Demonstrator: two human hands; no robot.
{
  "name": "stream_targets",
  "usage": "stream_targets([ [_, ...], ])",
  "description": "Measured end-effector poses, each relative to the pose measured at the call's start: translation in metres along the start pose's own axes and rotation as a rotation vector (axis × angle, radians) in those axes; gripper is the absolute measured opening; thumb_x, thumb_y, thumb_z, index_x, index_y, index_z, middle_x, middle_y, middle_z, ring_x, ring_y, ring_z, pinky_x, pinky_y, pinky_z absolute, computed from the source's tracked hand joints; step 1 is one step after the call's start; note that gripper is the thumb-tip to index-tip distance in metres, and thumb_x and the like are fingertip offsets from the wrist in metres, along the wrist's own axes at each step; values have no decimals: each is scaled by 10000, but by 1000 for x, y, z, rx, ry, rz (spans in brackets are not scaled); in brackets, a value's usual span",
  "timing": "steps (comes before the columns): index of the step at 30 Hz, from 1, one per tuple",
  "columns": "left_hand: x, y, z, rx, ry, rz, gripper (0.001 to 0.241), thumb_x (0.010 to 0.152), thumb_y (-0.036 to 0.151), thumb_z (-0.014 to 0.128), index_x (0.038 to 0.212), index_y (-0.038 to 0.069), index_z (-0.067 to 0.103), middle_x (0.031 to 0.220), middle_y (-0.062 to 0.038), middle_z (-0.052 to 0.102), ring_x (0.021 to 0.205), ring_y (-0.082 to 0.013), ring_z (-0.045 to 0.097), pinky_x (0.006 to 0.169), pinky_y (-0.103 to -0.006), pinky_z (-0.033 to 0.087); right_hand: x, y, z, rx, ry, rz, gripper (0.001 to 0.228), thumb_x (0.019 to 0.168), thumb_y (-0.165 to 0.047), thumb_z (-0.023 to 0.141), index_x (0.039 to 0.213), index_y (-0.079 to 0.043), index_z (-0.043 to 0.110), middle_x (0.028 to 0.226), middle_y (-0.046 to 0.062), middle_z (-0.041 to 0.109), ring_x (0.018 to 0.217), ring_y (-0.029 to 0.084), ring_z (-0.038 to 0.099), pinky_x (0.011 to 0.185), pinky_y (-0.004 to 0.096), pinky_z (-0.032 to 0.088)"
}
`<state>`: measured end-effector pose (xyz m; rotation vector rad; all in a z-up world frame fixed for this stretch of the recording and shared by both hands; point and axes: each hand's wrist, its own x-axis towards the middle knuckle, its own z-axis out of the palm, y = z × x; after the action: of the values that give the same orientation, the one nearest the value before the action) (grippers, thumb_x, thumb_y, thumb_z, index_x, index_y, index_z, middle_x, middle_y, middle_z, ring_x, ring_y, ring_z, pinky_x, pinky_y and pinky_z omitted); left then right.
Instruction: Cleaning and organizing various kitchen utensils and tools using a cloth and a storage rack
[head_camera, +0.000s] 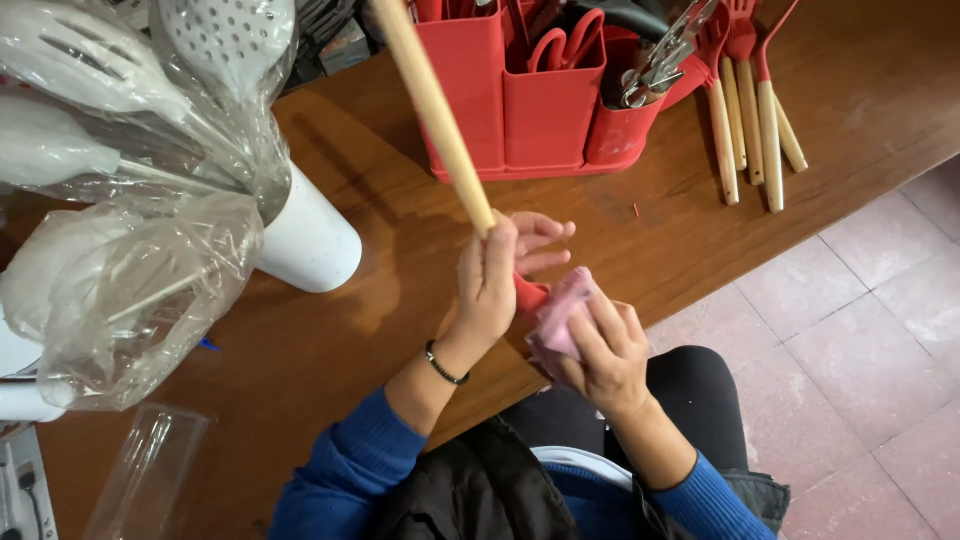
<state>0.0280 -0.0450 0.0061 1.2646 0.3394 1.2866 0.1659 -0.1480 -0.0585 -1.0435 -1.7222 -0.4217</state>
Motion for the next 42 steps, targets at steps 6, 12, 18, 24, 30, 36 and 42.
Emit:
stream_targets([
  [6,-6,22,8,-61,-116,122,389,1092,522,323,1122,154,445,1078,-194,617,1091,-421,691,788,-424,646,-3,13,-10,-85,-111,219,491,974,-305,585,1352,2,645,1377,257,593,1081,467,657,873,526,536],
  [12,-5,86,-2,187,-246,340,426,1039,454,464,787,115,408,1012,-193,700,1033,-385,714,886,-472,611,33,-29,7,-91,-173,379,591,865,-351,793,1373,-93,637,1321,284,503,944,492,690,687,500,612],
  [18,-3,123,-1,347,-127,294,494,1062,560,450,853,126,339,933,-208,623,960,-363,723,892,-445,625,26,-60,57,89,-831,8,543,954,-307,520,1490,-373,459,1628,-37,405,1385,362,420,968,577,347],
  [24,10,90,-23,312,-191,463,461,1078,462,383,773,122,317,933,-240,665,876,-427,767,739,-437,649,99,-51,51,-240,-961,142,481,899,-427,612,1346,-251,630,1446,41,567,1367,359,356,963,613,351],
  [30,10,87,-29,344,-182,391,412,1086,436,402,795,153,330,936,-182,672,902,-357,777,767,-409,642,121,12,49,-507,-954,458,518,912,-301,572,1429,-330,594,1633,51,372,1527,536,2,1085,783,91],
  [36,11,84,-32,366,-202,365,428,1081,438,408,777,142,350,942,-191,677,906,-391,776,752,-413,638,86,79,27,-599,-796,666,427,929,-307,531,1329,-403,645,1586,-16,472,1548,472,119,1111,768,127],
  [42,9,90,-32,453,-222,308,441,1076,434,404,760,128,379,939,-174,682,898,-386,781,768,-439,640,41,107,-26,-639,-572,627,369,874,-338,654,1236,-380,706,1419,-68,629,1370,263,494,1017,538,333],
])
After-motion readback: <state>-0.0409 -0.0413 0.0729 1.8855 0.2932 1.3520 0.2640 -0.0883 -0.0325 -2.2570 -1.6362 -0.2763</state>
